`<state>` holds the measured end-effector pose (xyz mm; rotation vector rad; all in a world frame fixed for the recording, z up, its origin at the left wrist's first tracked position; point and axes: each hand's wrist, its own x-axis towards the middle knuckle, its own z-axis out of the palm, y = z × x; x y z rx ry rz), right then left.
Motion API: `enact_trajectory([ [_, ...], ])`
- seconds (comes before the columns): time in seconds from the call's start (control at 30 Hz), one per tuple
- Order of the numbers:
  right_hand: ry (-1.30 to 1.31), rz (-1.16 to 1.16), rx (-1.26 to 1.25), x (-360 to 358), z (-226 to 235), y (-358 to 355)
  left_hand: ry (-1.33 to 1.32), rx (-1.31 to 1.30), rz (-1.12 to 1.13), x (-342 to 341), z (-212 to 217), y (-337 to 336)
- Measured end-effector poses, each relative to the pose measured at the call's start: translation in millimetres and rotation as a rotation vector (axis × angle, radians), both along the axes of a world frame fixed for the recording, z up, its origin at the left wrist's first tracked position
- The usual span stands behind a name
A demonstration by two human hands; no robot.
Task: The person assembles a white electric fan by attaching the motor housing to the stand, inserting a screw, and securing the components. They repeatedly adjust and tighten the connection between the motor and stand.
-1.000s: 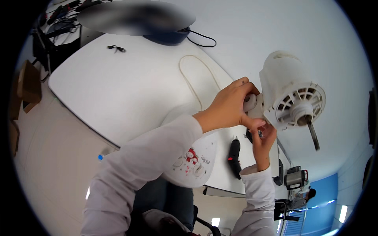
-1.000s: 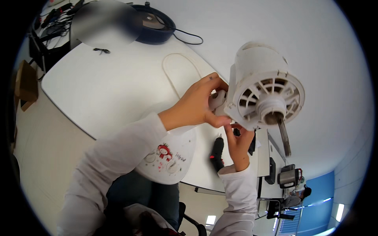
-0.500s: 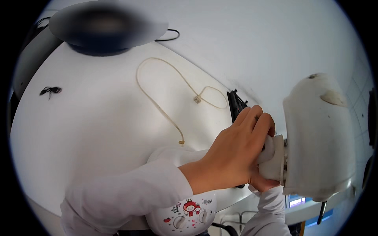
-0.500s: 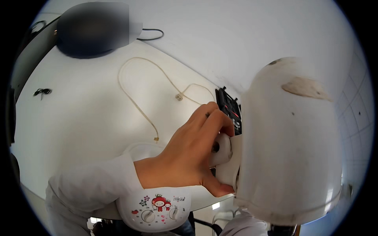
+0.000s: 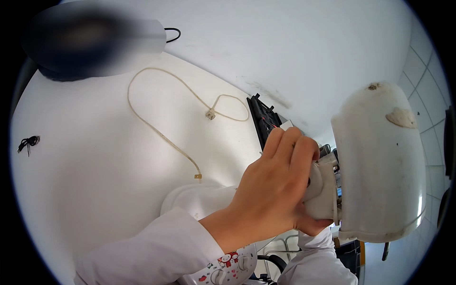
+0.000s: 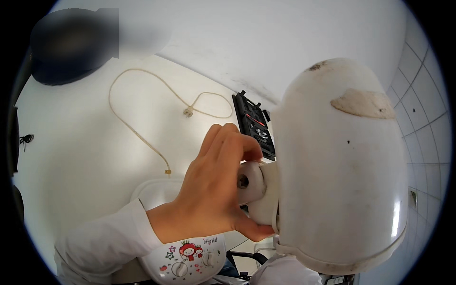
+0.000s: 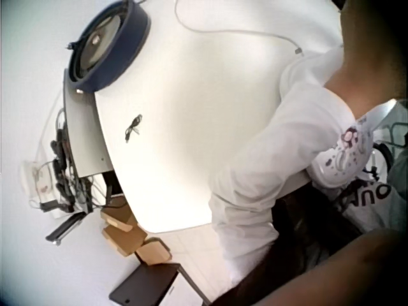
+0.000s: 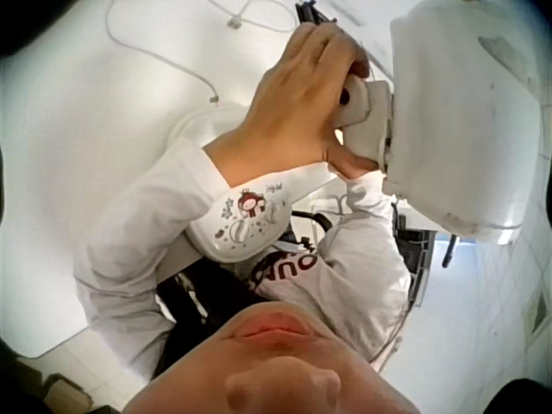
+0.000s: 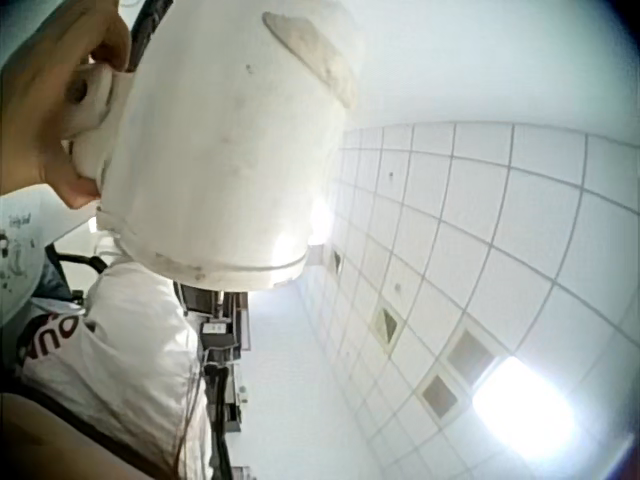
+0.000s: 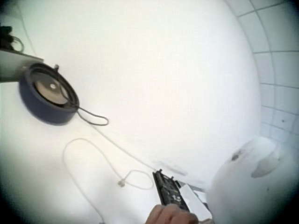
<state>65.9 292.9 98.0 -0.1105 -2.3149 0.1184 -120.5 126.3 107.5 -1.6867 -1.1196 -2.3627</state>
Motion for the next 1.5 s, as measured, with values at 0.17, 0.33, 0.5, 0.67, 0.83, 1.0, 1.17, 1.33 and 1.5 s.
enact_trajectory([
  [0.17, 0.0, -0.016, 0.002, 2.6, 0.0, 0.3, -0.079, 0.01, -0.082, 2.7, -0.5, 1.6],
  [0.33, -0.005, -0.038, -0.018, 9.5, -2.7, -4.0, -0.071, 0.017, -0.063, 3.4, -1.0, 1.2],
  [0.5, -0.014, -0.053, -0.022, 11.8, -1.8, -3.7, -0.065, -0.018, -0.062, 4.2, -0.7, 2.4],
  [0.67, -0.022, -0.054, -0.025, 10.7, -4.4, -3.4, -0.104, -0.029, -0.083, 5.1, 0.0, 2.2],
  [0.83, -0.042, -0.073, -0.04, 13.6, -4.5, -5.0, -0.105, -0.018, -0.048, 5.5, -1.8, 4.1],
  [1.0, -0.069, -0.116, -0.037, 21.5, 3.4, -12.2, -0.12, -0.02, -0.068, 7.5, 0.3, 3.8],
  [1.17, -0.082, -0.105, -0.043, 19.4, -0.2, -8.5, -0.114, -0.043, -0.064, 6.3, -1.1, 3.2],
  [1.33, -0.093, -0.099, -0.038, 18.6, 1.5, -8.4, -0.117, -0.042, -0.051, 5.4, -1.4, 2.8],
  [1.5, -0.11, -0.132, -0.042, 26.6, 2.9, -9.8, -0.115, -0.022, -0.073, 6.5, -1.3, 3.7],
])
